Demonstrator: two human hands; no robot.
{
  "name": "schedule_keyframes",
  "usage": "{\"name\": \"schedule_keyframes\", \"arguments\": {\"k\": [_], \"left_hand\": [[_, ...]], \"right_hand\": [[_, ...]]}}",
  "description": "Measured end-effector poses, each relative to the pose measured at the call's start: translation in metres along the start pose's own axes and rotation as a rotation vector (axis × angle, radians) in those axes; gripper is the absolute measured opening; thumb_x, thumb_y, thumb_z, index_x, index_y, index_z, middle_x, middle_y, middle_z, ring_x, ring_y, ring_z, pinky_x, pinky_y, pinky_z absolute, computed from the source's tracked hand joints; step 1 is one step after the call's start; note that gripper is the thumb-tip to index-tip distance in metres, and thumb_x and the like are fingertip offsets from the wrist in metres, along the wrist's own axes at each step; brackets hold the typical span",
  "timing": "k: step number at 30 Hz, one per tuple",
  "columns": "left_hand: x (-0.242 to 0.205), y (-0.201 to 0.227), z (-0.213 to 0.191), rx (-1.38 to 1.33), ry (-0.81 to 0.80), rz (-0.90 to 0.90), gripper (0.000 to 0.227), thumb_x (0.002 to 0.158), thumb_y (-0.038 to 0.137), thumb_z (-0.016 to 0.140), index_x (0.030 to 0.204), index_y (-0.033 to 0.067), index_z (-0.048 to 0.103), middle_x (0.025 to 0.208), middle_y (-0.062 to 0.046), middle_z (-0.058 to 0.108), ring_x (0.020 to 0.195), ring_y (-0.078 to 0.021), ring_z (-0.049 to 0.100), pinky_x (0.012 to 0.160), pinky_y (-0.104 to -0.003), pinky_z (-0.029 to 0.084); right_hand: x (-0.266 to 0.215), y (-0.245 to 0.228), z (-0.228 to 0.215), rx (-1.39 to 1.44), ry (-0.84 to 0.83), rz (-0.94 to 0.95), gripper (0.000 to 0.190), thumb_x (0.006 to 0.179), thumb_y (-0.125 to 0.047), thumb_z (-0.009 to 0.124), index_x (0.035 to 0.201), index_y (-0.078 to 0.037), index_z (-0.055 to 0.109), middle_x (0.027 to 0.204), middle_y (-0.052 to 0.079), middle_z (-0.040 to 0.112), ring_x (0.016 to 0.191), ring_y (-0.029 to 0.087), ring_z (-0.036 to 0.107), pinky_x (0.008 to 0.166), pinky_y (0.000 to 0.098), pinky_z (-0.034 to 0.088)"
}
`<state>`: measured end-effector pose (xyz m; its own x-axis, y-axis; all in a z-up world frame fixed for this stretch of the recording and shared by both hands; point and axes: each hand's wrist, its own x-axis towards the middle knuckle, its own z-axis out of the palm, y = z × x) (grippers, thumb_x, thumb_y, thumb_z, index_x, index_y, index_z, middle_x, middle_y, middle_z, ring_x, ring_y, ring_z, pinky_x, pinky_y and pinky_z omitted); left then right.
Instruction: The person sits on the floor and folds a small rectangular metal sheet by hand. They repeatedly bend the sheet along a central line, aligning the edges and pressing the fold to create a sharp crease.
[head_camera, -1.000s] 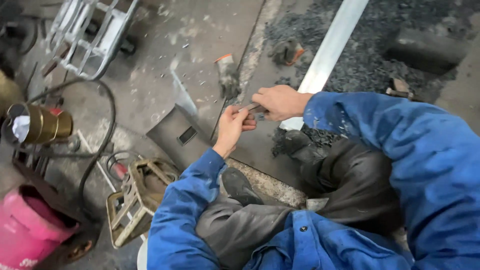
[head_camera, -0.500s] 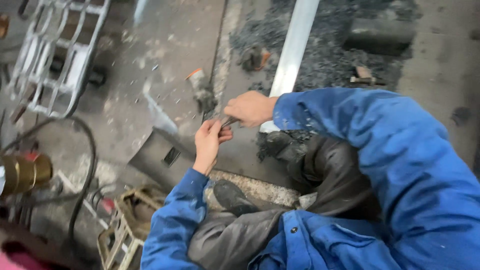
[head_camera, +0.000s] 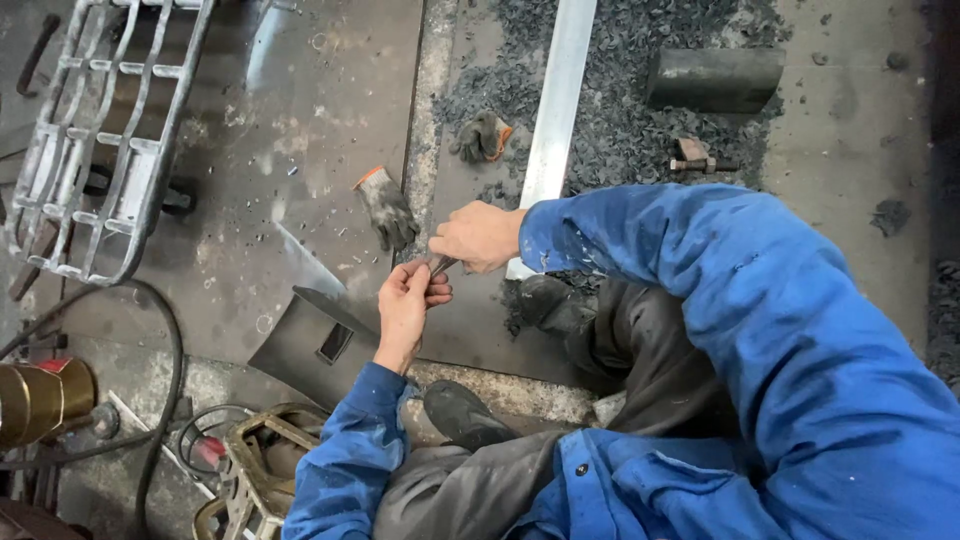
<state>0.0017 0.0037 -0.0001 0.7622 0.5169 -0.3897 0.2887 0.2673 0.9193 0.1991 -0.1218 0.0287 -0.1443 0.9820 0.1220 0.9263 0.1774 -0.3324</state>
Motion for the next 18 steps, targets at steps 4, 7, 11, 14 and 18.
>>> {"name": "schedule_keyframes", "arguments": {"k": [4,7,11,14,18], "left_hand": [[-0.002,0.01,-0.005,0.029,0.006,-0.024,0.033,0.104,0.019,0.054,0.127,-0.0035,0.061,0.095,-0.013,0.072,0.076,-0.0186,0.072,0.07,-0.032,0.063],[0.003,0.021,-0.016,0.095,-0.048,-0.012,0.034,0.104,0.019,0.056,0.129,-0.0032,0.062,0.096,-0.011,0.072,0.078,-0.017,0.072,0.071,-0.031,0.062],[-0.01,0.061,-0.006,0.488,-0.103,0.078,0.032,0.1,0.02,0.063,0.124,-0.0001,0.066,0.085,-0.01,0.071,0.073,-0.0179,0.07,0.067,-0.033,0.059],[-0.021,0.078,0.002,0.909,-0.067,0.233,0.028,0.097,0.025,0.067,0.114,0.0025,0.068,0.08,-0.014,0.071,0.074,-0.0272,0.071,0.067,-0.042,0.056],[-0.041,0.102,0.018,1.376,0.021,0.494,0.03,0.098,0.033,0.066,0.102,0.0041,0.067,0.086,-0.024,0.07,0.084,-0.0459,0.067,0.072,-0.057,0.051]], "right_hand": [[0.007,-0.005,-0.002,0.013,0.028,-0.027,0.035,0.072,-0.021,0.074,0.101,-0.007,0.06,0.094,0.013,0.067,0.088,0.038,0.067,0.071,0.0513,0.055],[0.012,-0.008,-0.009,-0.023,0.036,-0.012,0.037,0.07,-0.019,0.074,0.102,-0.006,0.06,0.094,0.014,0.068,0.086,0.039,0.067,0.071,0.052,0.055],[0.01,-0.017,-0.021,0.049,0.097,-0.021,0.032,0.072,-0.019,0.073,0.098,-0.005,0.06,0.092,0.015,0.068,0.086,0.041,0.067,0.071,0.0533,0.054],[0.006,-0.024,-0.031,0.064,0.143,-0.067,0.028,0.075,-0.018,0.072,0.098,-0.007,0.061,0.092,0.015,0.068,0.087,0.041,0.067,0.071,0.0534,0.054],[-0.002,-0.039,-0.05,-0.026,0.14,-0.06,0.03,0.075,-0.016,0.074,0.102,-0.009,0.062,0.1,0.014,0.067,0.095,0.038,0.066,0.074,0.0507,0.055]]}}
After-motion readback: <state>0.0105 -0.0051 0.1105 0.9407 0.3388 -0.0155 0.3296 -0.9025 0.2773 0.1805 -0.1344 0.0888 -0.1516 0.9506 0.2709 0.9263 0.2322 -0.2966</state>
